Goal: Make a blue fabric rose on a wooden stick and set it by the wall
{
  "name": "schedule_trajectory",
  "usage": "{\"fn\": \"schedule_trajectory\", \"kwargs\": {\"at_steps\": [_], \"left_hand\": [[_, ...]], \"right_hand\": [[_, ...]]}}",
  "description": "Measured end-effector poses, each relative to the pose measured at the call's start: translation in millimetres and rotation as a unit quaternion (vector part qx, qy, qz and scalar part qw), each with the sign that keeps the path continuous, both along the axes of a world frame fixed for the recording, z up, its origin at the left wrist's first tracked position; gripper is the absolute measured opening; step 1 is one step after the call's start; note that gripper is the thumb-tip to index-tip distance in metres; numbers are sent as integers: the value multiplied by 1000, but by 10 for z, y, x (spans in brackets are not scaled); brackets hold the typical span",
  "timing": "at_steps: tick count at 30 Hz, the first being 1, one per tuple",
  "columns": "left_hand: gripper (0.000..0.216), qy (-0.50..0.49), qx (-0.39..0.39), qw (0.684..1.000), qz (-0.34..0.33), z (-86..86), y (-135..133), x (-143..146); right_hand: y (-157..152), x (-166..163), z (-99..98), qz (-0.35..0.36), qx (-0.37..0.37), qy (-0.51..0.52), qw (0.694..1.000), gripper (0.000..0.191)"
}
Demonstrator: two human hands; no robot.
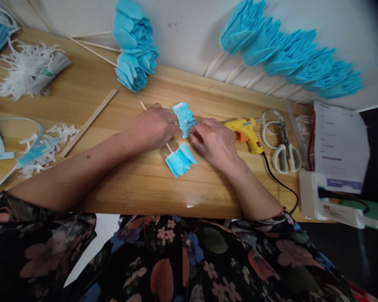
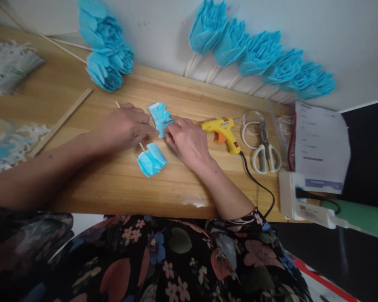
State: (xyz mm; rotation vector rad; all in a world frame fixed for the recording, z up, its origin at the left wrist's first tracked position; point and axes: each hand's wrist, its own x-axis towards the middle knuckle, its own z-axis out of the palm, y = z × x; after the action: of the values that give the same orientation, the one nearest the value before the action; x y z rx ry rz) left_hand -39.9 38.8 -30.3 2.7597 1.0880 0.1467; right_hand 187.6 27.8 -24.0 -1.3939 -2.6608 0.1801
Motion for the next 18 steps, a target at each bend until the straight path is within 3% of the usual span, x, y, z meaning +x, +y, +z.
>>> {"fn": "schedule_trajectory", "kwargs": {"at_steps": [18], "left_hand": [[36,26,-5,1000,-5,16,-2,13]], "right_hand": [[24,52,32,-16,-33,65,997,18]]}}
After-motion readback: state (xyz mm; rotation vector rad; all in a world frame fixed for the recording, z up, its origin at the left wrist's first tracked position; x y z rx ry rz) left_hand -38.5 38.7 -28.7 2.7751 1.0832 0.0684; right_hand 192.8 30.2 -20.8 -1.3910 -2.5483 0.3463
